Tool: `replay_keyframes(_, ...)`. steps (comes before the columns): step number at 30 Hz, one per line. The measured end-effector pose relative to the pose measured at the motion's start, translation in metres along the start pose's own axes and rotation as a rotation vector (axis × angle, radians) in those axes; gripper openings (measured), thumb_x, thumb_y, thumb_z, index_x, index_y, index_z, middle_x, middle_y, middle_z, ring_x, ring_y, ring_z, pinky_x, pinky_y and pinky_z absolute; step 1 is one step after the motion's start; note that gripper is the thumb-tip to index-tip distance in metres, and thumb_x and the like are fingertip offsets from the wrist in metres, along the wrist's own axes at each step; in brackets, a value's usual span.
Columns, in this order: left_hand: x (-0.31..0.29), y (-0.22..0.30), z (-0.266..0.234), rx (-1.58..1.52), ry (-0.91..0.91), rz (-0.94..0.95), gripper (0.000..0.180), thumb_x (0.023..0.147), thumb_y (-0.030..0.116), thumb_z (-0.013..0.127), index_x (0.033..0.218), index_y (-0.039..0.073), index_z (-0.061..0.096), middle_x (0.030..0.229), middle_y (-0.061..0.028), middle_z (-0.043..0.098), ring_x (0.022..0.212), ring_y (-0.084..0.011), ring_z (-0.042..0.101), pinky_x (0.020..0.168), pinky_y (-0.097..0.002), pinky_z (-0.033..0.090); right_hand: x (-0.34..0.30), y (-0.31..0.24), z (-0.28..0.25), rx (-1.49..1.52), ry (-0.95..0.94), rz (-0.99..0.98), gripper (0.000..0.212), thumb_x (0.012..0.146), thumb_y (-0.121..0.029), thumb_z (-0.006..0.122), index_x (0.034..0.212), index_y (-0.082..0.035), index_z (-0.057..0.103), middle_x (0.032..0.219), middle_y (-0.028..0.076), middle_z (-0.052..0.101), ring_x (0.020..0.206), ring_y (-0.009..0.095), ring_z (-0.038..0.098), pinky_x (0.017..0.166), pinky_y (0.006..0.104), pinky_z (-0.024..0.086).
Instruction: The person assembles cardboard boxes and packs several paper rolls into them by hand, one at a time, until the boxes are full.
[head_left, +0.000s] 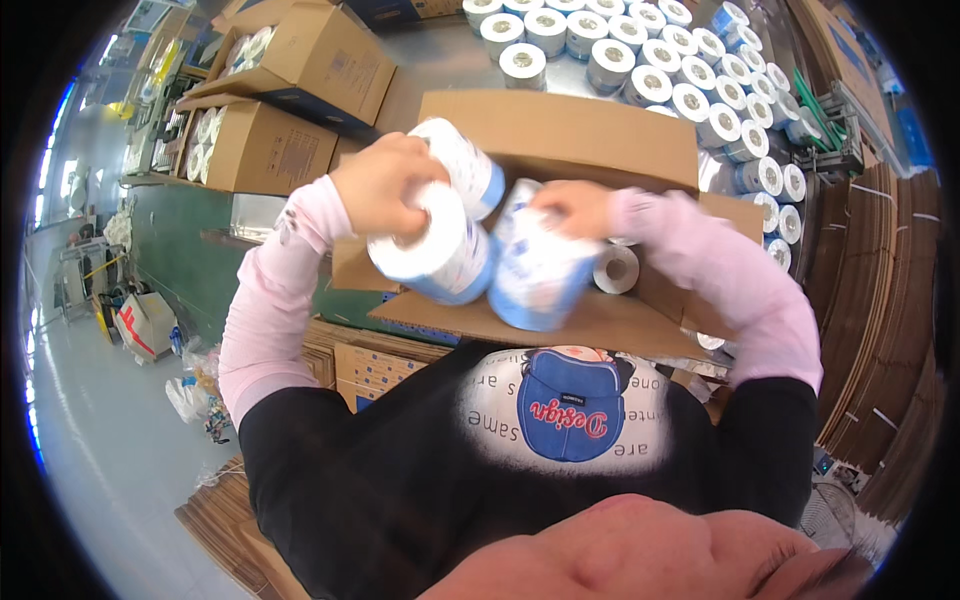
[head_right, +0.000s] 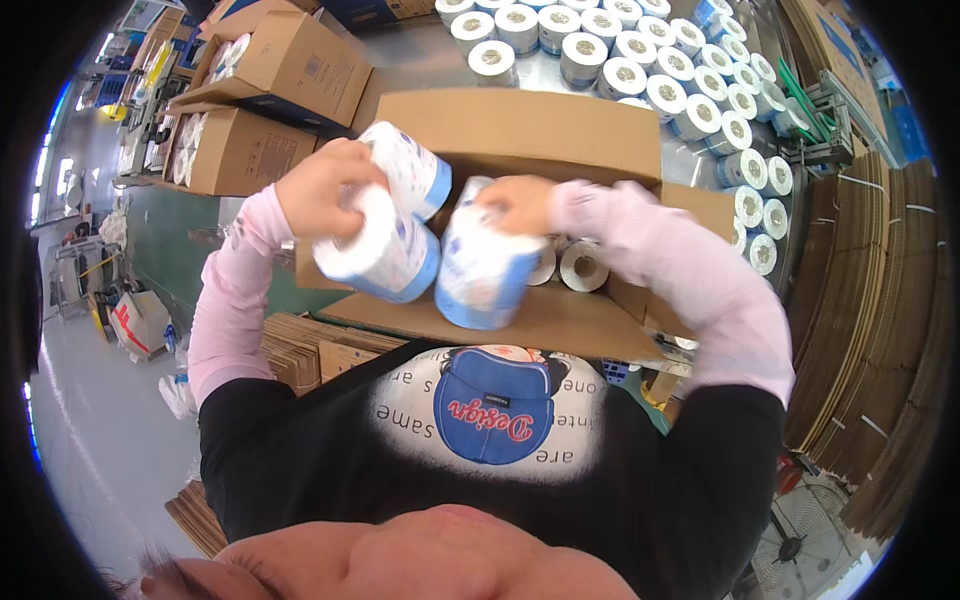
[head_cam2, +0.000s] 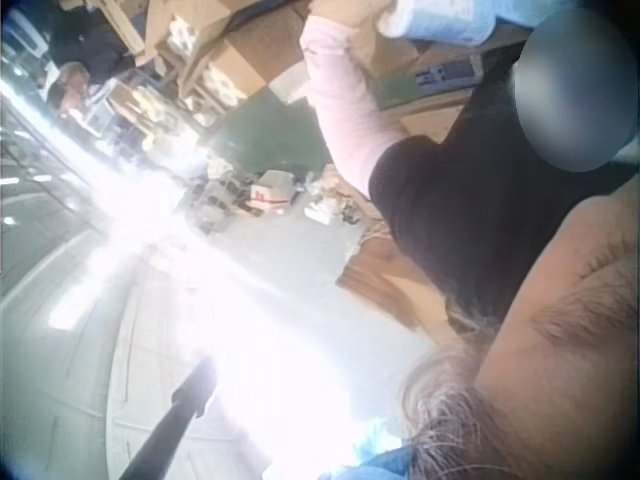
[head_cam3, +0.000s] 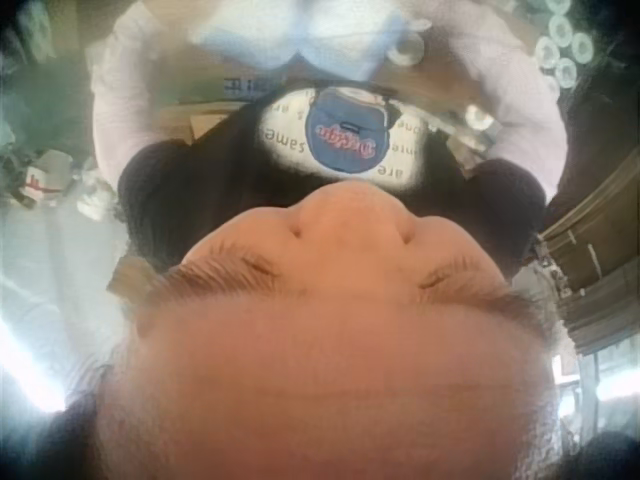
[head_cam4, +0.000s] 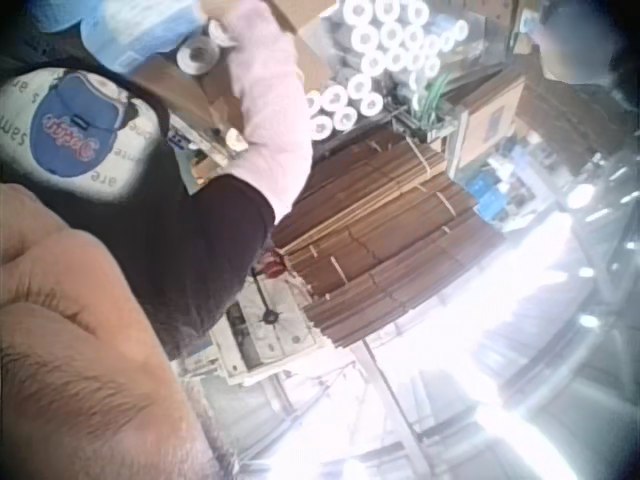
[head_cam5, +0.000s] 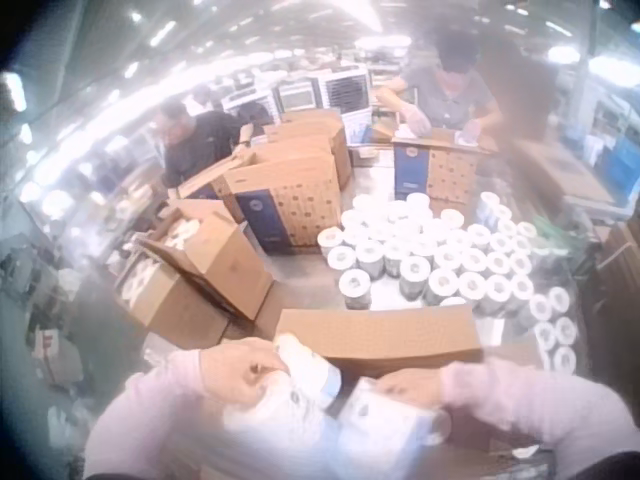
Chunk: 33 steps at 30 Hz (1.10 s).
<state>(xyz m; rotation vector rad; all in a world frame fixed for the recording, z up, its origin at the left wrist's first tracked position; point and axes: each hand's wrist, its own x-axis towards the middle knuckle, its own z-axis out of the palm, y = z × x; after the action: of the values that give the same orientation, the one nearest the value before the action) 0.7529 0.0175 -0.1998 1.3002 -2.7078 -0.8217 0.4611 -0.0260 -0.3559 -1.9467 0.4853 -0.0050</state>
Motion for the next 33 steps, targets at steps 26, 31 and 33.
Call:
replay_keyframes(26, 0.338, -0.046, 0.132, 0.086, 0.150, 0.156, 0.033, 0.082, 0.021, 0.066, 0.115, 0.015, 0.062, 0.116, -0.0129, 0.060, 0.114, -0.0261, 0.053, 0.096, -0.0381, 0.043, -0.088, -0.003, 0.001, -0.554, 0.878, 0.208, 0.032, 0.078, -0.010, 0.061, 0.110, -0.005, 0.060, 0.103, 0.012, 0.060, 0.097, 0.031, 0.058, 0.087, 0.0395, 0.046)
replay_keyframes(31, 0.462, -0.026, 0.204, 0.165, -0.066, -0.166, 0.059, 0.076, 0.036, 0.071, 0.131, 0.026, 0.051, 0.143, -0.0185, 0.032, 0.134, -0.0363, 0.031, 0.109, -0.0436, 0.032, -0.155, 0.125, -0.099, -0.166, 1.236, 0.502, 0.024, 0.081, -0.014, 0.059, 0.103, -0.009, 0.068, 0.097, 0.015, 0.066, 0.094, 0.031, 0.062, 0.084, 0.0390, 0.049)
replay_keyframes(33, 0.479, -0.028, 0.229, 0.213, -0.119, -0.280, 0.061, 0.074, 0.037, 0.071, 0.131, 0.027, 0.051, 0.140, -0.0210, 0.033, 0.133, -0.0393, 0.031, 0.107, -0.0436, 0.035, -0.179, 0.185, -0.158, -0.127, 1.222, 0.801, 0.028, 0.078, -0.021, 0.064, 0.103, -0.011, 0.070, 0.101, 0.019, 0.066, 0.096, 0.032, 0.063, 0.087, 0.0379, 0.049)
